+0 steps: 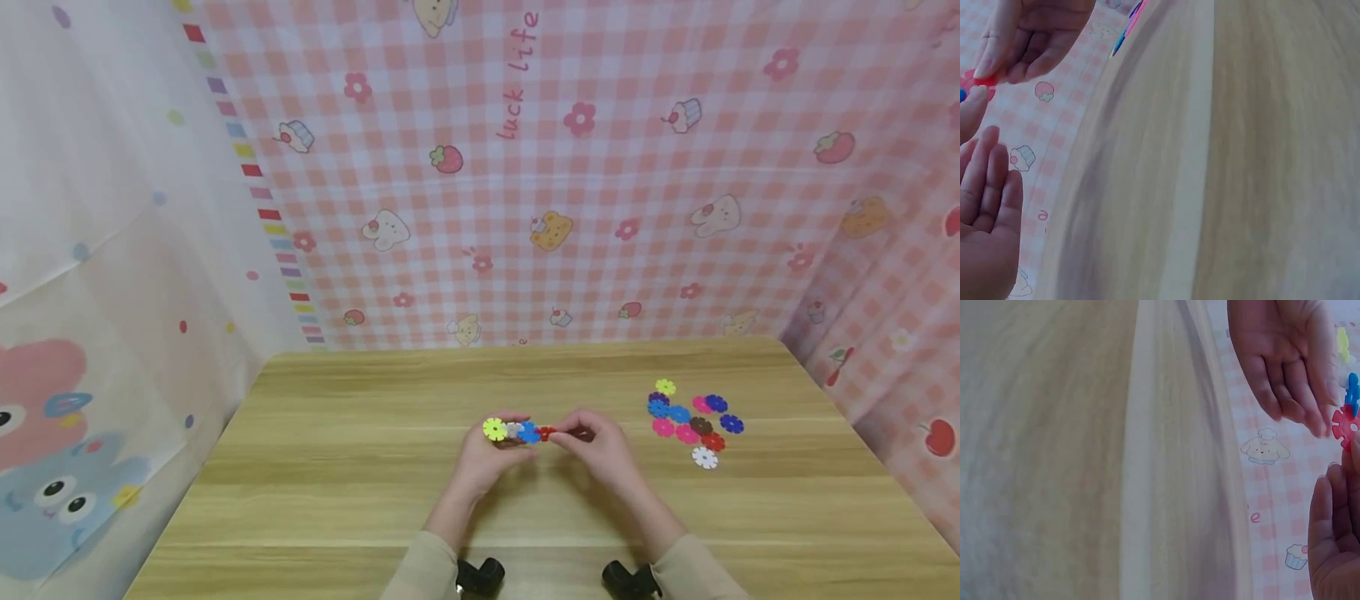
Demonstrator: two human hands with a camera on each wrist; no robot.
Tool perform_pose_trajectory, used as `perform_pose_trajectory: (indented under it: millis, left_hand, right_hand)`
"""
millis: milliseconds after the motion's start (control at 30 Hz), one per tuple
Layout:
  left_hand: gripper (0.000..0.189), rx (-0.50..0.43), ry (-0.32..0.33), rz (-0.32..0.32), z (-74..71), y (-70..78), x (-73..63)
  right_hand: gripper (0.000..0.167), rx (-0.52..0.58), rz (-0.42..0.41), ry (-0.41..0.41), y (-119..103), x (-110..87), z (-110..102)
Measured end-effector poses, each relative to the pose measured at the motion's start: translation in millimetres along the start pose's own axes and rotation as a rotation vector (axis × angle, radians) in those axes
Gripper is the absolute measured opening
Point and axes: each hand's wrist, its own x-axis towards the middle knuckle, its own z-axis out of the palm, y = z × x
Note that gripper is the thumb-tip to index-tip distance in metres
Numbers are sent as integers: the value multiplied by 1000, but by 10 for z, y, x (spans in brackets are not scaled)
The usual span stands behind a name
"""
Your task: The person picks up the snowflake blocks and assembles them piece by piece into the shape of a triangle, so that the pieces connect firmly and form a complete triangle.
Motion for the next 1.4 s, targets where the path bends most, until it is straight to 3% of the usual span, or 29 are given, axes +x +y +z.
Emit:
perform_pose_trajectory:
  millis: [133,433,600,833,1067,1233,1400]
  left_hand:
    - [43,-74,18,15,33,7,-2]
    - [32,-68,53,54,46,-12,9]
    - [31,-54,69,29,22,-3,6]
    - [29,-47,81,-32,-23,31,3]
    - [28,-15,82,-43,-54,25,7]
    - [27,-29,74,-44,-80,22,7]
    - [27,-37,65,-60,-114,34,7]
  right_hand:
    - [8,11,1,-3,-4,5,33]
    - [5,-8,19,-48,22,3,30]
    - [13,-13,5,-78,53,-6,-64]
    - [25,-88,41,-80,145,-5,-406]
    - [29,-192,47,-43,234,-65,-859]
    - [29,-208,39,-14,326,-143,-1194]
    - [35,-233,103,-8,394,-219,-1507]
